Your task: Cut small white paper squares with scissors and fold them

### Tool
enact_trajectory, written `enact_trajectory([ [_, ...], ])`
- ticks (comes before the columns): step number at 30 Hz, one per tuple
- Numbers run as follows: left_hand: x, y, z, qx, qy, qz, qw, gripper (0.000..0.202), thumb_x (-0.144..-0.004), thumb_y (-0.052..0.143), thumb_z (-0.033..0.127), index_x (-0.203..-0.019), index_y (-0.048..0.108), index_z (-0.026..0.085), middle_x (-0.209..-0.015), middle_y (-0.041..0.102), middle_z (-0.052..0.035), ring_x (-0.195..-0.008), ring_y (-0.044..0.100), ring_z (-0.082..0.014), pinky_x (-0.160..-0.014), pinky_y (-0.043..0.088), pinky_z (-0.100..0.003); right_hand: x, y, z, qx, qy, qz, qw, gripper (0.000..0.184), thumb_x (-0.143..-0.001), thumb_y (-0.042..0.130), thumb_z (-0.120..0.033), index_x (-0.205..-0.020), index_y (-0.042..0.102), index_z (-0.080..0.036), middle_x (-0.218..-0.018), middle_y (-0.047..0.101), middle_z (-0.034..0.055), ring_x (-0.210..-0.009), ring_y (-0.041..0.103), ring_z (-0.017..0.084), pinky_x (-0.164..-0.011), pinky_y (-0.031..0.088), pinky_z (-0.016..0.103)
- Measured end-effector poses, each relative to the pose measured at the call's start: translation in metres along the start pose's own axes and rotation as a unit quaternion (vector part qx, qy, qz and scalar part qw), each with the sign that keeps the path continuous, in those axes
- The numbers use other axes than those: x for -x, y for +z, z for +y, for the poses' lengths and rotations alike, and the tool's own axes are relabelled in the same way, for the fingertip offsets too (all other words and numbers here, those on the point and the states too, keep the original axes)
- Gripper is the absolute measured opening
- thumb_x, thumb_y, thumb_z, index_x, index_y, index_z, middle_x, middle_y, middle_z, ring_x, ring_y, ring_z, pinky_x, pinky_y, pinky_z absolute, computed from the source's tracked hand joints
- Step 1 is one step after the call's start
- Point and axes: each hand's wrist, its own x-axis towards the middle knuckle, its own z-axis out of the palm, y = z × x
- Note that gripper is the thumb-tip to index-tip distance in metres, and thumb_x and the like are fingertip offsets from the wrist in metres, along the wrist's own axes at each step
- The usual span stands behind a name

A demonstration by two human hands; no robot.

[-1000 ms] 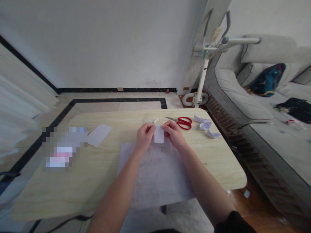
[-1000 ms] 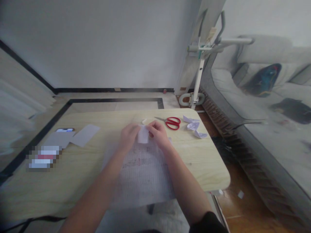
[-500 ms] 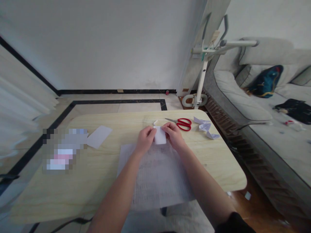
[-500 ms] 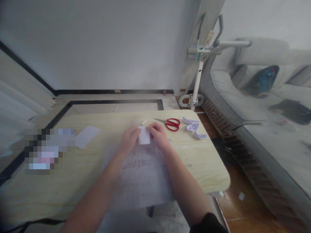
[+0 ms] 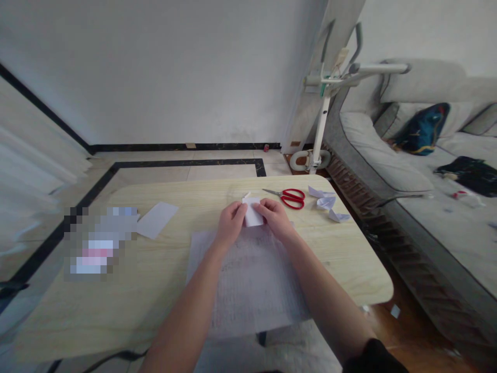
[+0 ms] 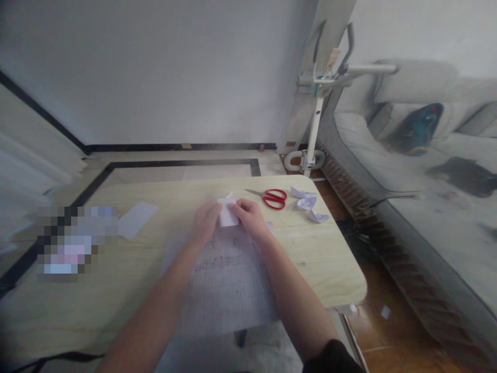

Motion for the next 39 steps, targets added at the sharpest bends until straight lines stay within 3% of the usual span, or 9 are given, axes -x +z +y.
enact_trajectory([
  [6,0.0013,0.0007,-0.0005,-0.002,0.009,-0.026,1.0,0.032,-0.086,0.046,0.041,-0.062,0.05,0.019,-0.053,0.048,0.0024,-0.054,0.045,-0.0127,-0.053,0.033,-0.023,-0.0028,-0.0017,0.0035,-0.018,-0.003,0.021,1.0,0.034,-0.075,0.065,-0.047,-0.061,0.05,-0.02,-0.052,0.043,-0.0043,-0.046,0.036,0.009,-0.043,0.025,0.023],
  [21,-0.0014,0.0006,-0.0022,-0.038,-0.009,-0.008,0.999,0.03,-0.085,0.05,0.041,-0.076,0.064,0.016,-0.06,0.059,-0.0007,-0.059,0.054,-0.0145,-0.054,0.039,-0.023,-0.0043,-0.0043,0.0065,0.043,-0.01,0.023,0.999,0.035,-0.078,0.061,-0.046,-0.06,0.053,-0.018,-0.05,0.044,-0.004,-0.045,0.038,0.009,-0.042,0.026,0.023],
  [34,-0.0011,-0.0003,0.0012,-0.033,-0.014,-0.01,0.999,0.032,-0.084,0.05,0.043,-0.073,0.063,0.016,-0.058,0.059,0.0,-0.057,0.055,-0.0141,-0.054,0.04,-0.023,-0.0037,-0.0041,0.0044,0.077,-0.02,0.026,0.996,0.037,-0.079,0.059,-0.049,-0.06,0.053,-0.018,-0.05,0.044,-0.0039,-0.046,0.037,0.009,-0.043,0.026,0.023],
  [39,0.0019,-0.0007,0.0046,0.005,-0.015,-0.042,0.999,0.032,-0.085,0.049,0.042,-0.066,0.056,0.017,-0.051,0.053,0.0029,-0.05,0.052,-0.0119,-0.049,0.038,-0.022,-0.0037,-0.0039,0.0026,0.063,-0.029,0.048,0.996,0.036,-0.078,0.061,-0.047,-0.06,0.052,-0.018,-0.049,0.043,-0.0042,-0.045,0.036,0.008,-0.043,0.025,0.023],
])
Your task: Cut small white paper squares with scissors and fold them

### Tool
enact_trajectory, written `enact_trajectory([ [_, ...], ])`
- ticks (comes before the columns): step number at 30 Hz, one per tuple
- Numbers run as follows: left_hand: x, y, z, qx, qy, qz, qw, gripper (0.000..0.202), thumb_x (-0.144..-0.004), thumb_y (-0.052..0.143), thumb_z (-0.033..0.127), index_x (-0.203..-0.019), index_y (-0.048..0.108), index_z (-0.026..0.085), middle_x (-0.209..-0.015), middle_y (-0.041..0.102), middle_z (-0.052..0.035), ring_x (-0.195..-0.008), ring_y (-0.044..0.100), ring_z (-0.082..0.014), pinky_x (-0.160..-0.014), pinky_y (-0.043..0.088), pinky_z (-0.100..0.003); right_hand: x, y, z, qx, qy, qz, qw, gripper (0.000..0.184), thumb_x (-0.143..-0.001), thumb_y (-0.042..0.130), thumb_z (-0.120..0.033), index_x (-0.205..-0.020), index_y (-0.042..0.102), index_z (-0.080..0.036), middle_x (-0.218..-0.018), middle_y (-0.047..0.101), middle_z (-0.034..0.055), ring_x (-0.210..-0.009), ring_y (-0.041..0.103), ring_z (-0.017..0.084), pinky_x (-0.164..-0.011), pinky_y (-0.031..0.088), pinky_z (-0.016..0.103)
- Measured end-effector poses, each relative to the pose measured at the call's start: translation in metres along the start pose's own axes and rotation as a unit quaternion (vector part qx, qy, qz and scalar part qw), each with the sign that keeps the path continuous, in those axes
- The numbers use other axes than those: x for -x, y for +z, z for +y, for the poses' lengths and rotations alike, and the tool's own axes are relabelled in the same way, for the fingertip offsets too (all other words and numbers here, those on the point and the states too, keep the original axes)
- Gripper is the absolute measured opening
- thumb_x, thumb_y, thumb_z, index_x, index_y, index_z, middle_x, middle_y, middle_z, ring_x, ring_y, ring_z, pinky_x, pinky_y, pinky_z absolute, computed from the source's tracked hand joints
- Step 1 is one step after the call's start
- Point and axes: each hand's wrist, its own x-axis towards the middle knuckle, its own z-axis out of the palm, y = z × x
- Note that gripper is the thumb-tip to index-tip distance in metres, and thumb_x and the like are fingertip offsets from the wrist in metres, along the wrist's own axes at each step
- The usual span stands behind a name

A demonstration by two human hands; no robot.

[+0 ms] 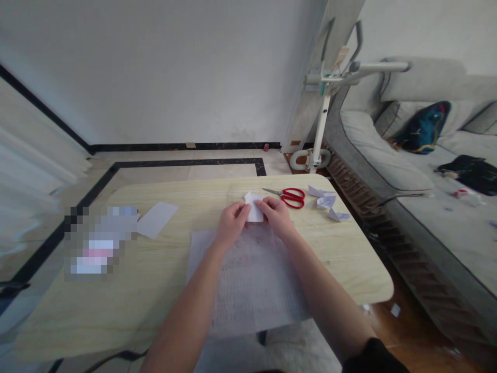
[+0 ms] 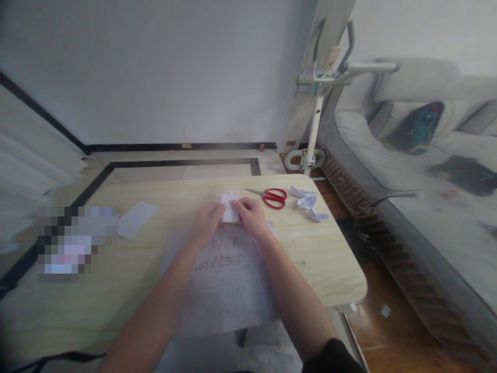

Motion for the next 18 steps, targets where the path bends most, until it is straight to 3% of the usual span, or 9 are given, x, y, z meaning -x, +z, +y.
enact_trajectory([
  [14,-0.0037,0.0022,-0.0003,0.047,-0.065,-0.006,0.997,0.027,-0.079,0.055,0.042,-0.075,0.062,0.016,-0.059,0.06,0.0011,-0.047,0.057,-0.0131,-0.043,0.042,-0.022,0.0001,0.0016,0.0009,0.003,-0.001,0.023,1.0,0.035,-0.079,0.06,-0.046,-0.06,0.051,-0.018,-0.047,0.044,-0.0042,-0.043,0.038,0.009,-0.042,0.026,0.022],
  [18,-0.0015,0.0022,0.0021,0.075,-0.073,-0.033,0.994,0.025,-0.079,0.055,0.04,-0.078,0.062,0.016,-0.061,0.062,0.0006,-0.05,0.059,-0.0136,-0.045,0.044,-0.022,0.0006,0.0009,-0.0035,0.0,-0.005,0.041,0.999,0.034,-0.078,0.061,-0.045,-0.058,0.051,-0.018,-0.047,0.043,-0.0044,-0.043,0.038,0.009,-0.042,0.026,0.023],
])
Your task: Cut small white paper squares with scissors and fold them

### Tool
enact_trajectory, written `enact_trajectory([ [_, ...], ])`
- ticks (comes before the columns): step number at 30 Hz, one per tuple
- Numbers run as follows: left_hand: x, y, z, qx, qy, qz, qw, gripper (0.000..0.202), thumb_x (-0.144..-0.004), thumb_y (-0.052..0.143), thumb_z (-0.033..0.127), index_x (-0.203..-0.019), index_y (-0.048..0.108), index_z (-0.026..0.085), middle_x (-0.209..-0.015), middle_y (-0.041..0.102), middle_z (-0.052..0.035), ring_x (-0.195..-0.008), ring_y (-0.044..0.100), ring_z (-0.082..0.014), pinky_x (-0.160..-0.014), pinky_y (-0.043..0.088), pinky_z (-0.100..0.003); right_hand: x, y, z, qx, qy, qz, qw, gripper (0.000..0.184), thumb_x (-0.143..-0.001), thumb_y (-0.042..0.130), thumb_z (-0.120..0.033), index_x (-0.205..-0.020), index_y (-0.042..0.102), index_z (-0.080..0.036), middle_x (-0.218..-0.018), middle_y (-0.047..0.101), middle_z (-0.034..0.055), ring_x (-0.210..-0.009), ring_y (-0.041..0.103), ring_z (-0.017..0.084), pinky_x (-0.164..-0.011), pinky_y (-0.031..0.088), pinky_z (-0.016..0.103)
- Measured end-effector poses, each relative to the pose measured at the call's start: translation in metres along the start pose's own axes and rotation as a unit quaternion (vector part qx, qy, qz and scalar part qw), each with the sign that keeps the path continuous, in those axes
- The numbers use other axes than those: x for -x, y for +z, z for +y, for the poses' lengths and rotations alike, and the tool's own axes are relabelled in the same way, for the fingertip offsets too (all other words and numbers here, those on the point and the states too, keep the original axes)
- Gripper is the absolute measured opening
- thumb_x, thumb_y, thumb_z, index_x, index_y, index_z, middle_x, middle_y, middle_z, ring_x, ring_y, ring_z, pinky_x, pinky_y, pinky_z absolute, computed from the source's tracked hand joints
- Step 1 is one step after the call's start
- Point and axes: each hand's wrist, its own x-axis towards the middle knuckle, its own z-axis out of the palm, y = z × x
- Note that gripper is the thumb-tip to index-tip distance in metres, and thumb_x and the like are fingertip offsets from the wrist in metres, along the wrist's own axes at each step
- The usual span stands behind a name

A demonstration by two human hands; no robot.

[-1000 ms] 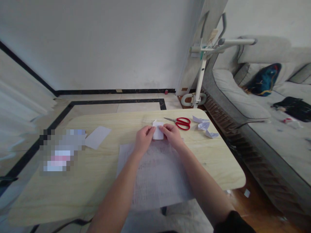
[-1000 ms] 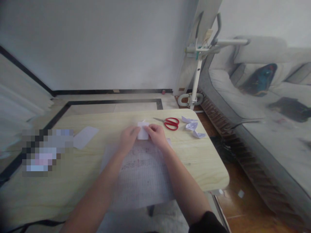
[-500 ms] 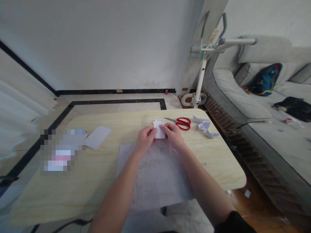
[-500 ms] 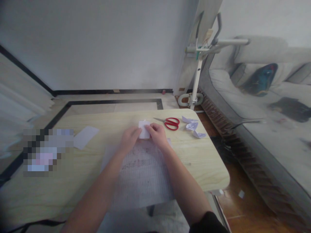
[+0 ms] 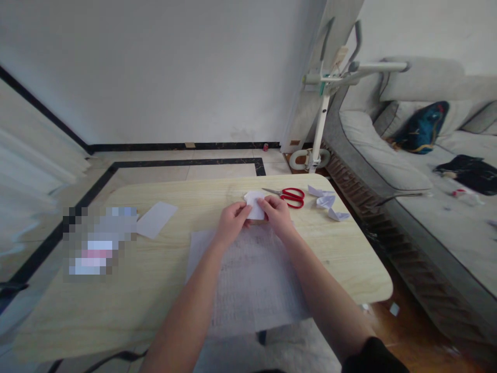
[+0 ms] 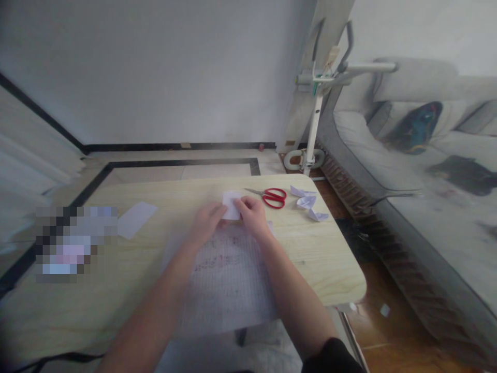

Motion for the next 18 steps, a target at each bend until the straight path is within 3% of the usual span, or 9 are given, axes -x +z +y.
enact_trajectory([
  [8,0.0012,-0.0016,0.0012,-0.02,0.02,-0.049,0.998,0.023,-0.081,0.051,0.035,-0.071,0.059,0.017,-0.056,0.06,0.0007,-0.049,0.055,-0.0115,-0.049,0.043,-0.021,-0.0001,-0.0008,-0.0039,-0.001,0.0,0.02,1.0,0.035,-0.077,0.061,-0.046,-0.058,0.051,-0.018,-0.046,0.042,-0.0048,-0.043,0.038,0.009,-0.043,0.028,0.023],
  [12,0.001,-0.0014,-0.0012,-0.038,0.03,-0.042,0.998,0.023,-0.082,0.051,0.035,-0.069,0.058,0.017,-0.052,0.056,0.0028,-0.044,0.05,-0.0098,-0.047,0.041,-0.02,-0.0007,0.0,-0.0008,0.025,-0.01,0.033,0.999,0.033,-0.078,0.06,-0.046,-0.06,0.051,-0.018,-0.047,0.043,-0.0047,-0.044,0.039,0.009,-0.043,0.028,0.023],
  [18,0.0011,0.0021,-0.0019,-0.016,-0.002,-0.022,1.0,0.028,-0.081,0.054,0.044,-0.076,0.061,0.017,-0.06,0.063,-0.0001,-0.052,0.061,-0.0152,-0.046,0.043,-0.023,0.0015,0.0018,-0.0008,0.045,-0.035,0.013,0.998,0.031,-0.079,0.059,-0.044,-0.064,0.053,-0.018,-0.05,0.043,-0.0044,-0.046,0.04,0.01,-0.044,0.029,0.023],
])
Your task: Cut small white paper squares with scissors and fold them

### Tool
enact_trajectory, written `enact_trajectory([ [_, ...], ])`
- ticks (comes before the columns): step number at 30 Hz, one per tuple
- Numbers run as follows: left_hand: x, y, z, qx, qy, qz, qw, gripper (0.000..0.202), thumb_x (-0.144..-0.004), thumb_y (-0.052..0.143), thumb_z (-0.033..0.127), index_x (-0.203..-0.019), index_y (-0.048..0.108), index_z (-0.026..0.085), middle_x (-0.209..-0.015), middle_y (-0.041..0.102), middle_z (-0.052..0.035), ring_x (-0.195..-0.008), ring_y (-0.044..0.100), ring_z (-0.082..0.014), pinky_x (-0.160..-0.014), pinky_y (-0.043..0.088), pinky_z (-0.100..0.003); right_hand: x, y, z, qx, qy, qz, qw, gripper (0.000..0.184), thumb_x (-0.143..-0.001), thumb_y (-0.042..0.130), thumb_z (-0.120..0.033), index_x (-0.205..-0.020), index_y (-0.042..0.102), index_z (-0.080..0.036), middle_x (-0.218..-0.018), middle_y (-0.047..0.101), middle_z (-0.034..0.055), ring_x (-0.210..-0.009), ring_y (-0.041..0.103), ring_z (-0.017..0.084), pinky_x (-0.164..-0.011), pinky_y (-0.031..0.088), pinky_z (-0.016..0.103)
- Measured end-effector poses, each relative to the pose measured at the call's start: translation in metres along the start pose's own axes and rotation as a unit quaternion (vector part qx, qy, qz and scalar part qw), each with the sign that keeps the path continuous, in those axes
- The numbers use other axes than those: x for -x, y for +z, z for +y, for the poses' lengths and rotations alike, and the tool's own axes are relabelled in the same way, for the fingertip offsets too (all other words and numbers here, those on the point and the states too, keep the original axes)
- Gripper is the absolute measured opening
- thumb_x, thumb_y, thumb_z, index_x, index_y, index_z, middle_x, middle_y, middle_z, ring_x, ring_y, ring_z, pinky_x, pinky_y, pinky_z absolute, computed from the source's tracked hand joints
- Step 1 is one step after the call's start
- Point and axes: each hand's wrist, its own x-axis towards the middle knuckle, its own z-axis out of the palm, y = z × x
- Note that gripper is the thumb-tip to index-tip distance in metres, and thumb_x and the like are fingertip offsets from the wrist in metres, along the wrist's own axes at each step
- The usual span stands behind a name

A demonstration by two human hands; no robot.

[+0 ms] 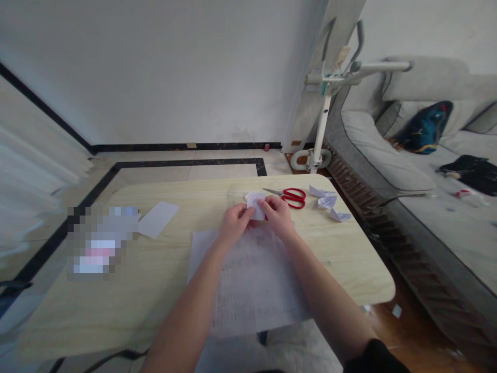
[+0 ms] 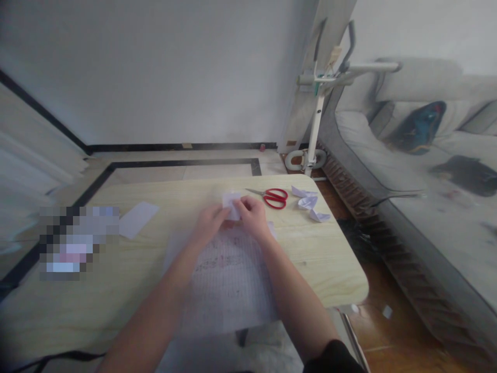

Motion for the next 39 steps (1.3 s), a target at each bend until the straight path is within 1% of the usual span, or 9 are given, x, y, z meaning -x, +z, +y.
enact_trajectory([
  [8,0.0,-0.002,0.009,-0.015,-0.006,0.06,0.998,0.027,-0.081,0.056,0.04,-0.071,0.063,0.016,-0.053,0.062,-0.0005,-0.05,0.059,-0.0149,-0.048,0.043,-0.023,0.002,0.001,0.001,-0.029,0.021,-0.054,0.998,0.034,-0.077,0.062,-0.049,-0.065,0.053,-0.019,-0.049,0.045,-0.0047,-0.044,0.04,0.009,-0.043,0.03,0.022],
  [12,0.003,-0.002,0.012,-0.024,0.007,0.074,0.997,0.032,-0.084,0.051,0.041,-0.068,0.062,0.016,-0.047,0.057,0.0006,-0.046,0.055,-0.0137,-0.048,0.042,-0.023,0.001,0.001,0.004,-0.022,0.017,-0.062,0.998,0.035,-0.079,0.06,-0.049,-0.063,0.051,-0.019,-0.047,0.046,-0.0045,-0.043,0.04,0.009,-0.043,0.029,0.022],
  [17,0.004,-0.002,0.008,-0.046,0.032,0.087,0.995,0.034,-0.086,0.047,0.042,-0.067,0.06,0.017,-0.042,0.05,0.0027,-0.043,0.049,-0.0126,-0.048,0.039,-0.022,0.001,0.002,0.003,0.015,0.01,-0.06,0.998,0.037,-0.08,0.059,-0.049,-0.061,0.049,-0.019,-0.047,0.045,-0.0043,-0.043,0.039,0.009,-0.043,0.028,0.023],
  [23,0.001,-0.007,0.005,-0.053,0.104,0.154,0.981,0.028,-0.084,0.049,0.037,-0.065,0.056,0.017,-0.063,0.056,0.0003,-0.064,0.051,-0.013,-0.056,0.039,-0.021,0.004,0.0,-0.003,0.026,-0.004,-0.123,0.992,0.036,-0.081,0.059,-0.046,-0.061,0.046,-0.02,-0.049,0.045,-0.0045,-0.046,0.039,0.009,-0.045,0.028,0.023],
  [26,0.0,-0.008,0.005,-0.044,0.091,0.167,0.981,0.027,-0.082,0.051,0.038,-0.069,0.059,0.017,-0.064,0.056,0.0,-0.066,0.053,-0.014,-0.056,0.04,-0.022,0.005,0.0,-0.005,0.026,-0.006,-0.137,0.99,0.036,-0.082,0.058,-0.046,-0.061,0.045,-0.02,-0.05,0.046,-0.0043,-0.047,0.04,0.009,-0.045,0.029,0.023],
  [30,-0.001,-0.007,0.006,-0.009,0.072,0.203,0.977,0.022,-0.077,0.057,0.037,-0.082,0.065,0.017,-0.074,0.064,-0.0028,-0.073,0.058,-0.016,-0.059,0.044,-0.023,0.005,0.0,-0.008,0.029,-0.009,-0.14,0.99,0.036,-0.081,0.058,-0.047,-0.061,0.046,-0.02,-0.05,0.045,-0.0042,-0.048,0.039,0.009,-0.046,0.029,0.023],
  [34,-0.001,-0.007,0.009,0.002,0.078,0.223,0.972,0.02,-0.078,0.056,0.035,-0.081,0.063,0.017,-0.078,0.066,-0.0035,-0.074,0.059,-0.0153,-0.062,0.046,-0.022,0.006,0.0,-0.009,0.014,-0.006,-0.158,0.987,0.035,-0.08,0.059,-0.046,-0.06,0.047,-0.019,-0.05,0.045,-0.0043,-0.047,0.039,0.009,-0.046,0.029,0.023],
  [37,0.0,-0.008,0.01,0.004,0.061,0.216,0.974,0.022,-0.079,0.054,0.037,-0.074,0.061,0.017,-0.07,0.062,-0.0014,-0.068,0.057,-0.0139,-0.056,0.045,-0.021,0.005,-0.001,-0.005,0.002,0.002,-0.151,0.989,0.034,-0.08,0.06,-0.047,-0.062,0.049,-0.019,-0.05,0.046,-0.0045,-0.046,0.04,0.009,-0.046,0.03,0.023],
  [39,0.001,-0.007,0.011,0.005,0.054,0.177,0.983,0.023,-0.079,0.053,0.037,-0.07,0.06,0.017,-0.064,0.059,-0.0004,-0.063,0.056,-0.0133,-0.053,0.044,-0.021,0.004,-0.001,-0.002,-0.014,0.01,-0.131,0.991,0.035,-0.079,0.06,-0.049,-0.063,0.049,-0.02,-0.05,0.046,-0.0047,-0.046,0.041,0.009,-0.045,0.031,0.023],
])
